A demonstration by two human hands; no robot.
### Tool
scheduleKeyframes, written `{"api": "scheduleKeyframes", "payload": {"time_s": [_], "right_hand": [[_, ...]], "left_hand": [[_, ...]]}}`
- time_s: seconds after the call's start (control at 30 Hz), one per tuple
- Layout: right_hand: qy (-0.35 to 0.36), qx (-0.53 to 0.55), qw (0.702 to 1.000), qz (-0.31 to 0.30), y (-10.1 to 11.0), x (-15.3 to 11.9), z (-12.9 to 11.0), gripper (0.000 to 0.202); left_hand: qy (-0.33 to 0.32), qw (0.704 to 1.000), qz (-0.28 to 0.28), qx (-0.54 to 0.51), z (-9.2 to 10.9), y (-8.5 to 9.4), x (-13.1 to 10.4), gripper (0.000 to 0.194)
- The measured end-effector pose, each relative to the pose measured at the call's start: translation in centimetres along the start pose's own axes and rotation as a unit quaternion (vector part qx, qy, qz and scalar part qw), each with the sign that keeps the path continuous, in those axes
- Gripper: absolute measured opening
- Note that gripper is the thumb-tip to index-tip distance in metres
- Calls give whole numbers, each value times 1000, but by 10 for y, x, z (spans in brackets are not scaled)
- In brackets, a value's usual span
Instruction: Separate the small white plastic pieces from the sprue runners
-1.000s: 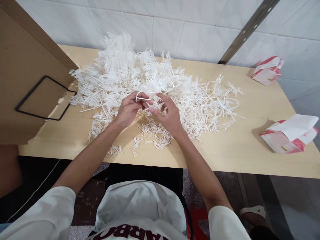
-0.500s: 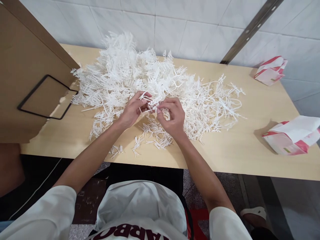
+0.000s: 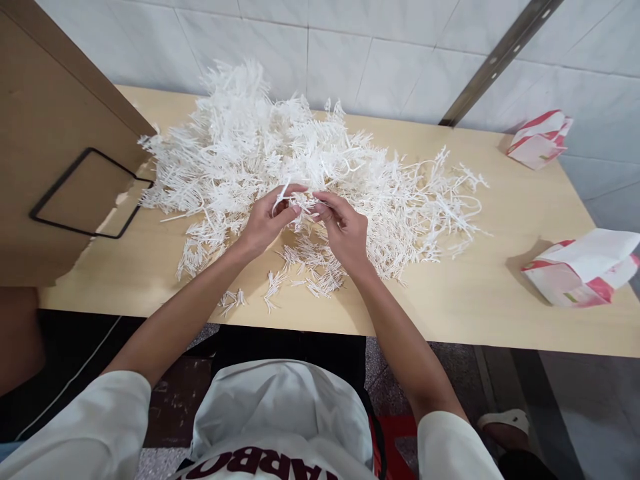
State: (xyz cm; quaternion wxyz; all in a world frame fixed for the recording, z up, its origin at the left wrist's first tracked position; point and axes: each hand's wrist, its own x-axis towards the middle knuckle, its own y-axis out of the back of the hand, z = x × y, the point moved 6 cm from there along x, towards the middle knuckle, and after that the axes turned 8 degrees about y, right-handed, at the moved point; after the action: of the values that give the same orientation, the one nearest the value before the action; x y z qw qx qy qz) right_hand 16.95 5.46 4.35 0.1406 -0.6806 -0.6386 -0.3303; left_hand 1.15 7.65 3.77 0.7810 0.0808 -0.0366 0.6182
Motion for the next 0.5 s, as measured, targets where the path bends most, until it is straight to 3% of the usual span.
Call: {"api": "scheduleKeyframes", "payload": {"time_s": [0.1,0.27,0.5], "right_hand": [[0,-1,1000,2,-2,-1,-1,22],[36,-64,997,5,-2,0,-8,16],[-41,50,997,-33,-12,-4,9,22]], "left_hand": [[-28,998,-19,53,5,-4,-2,32],[-59,991,0,119,7,-8,-4,22],[-59,995,-23,77,8,-7,-3,18]]}}
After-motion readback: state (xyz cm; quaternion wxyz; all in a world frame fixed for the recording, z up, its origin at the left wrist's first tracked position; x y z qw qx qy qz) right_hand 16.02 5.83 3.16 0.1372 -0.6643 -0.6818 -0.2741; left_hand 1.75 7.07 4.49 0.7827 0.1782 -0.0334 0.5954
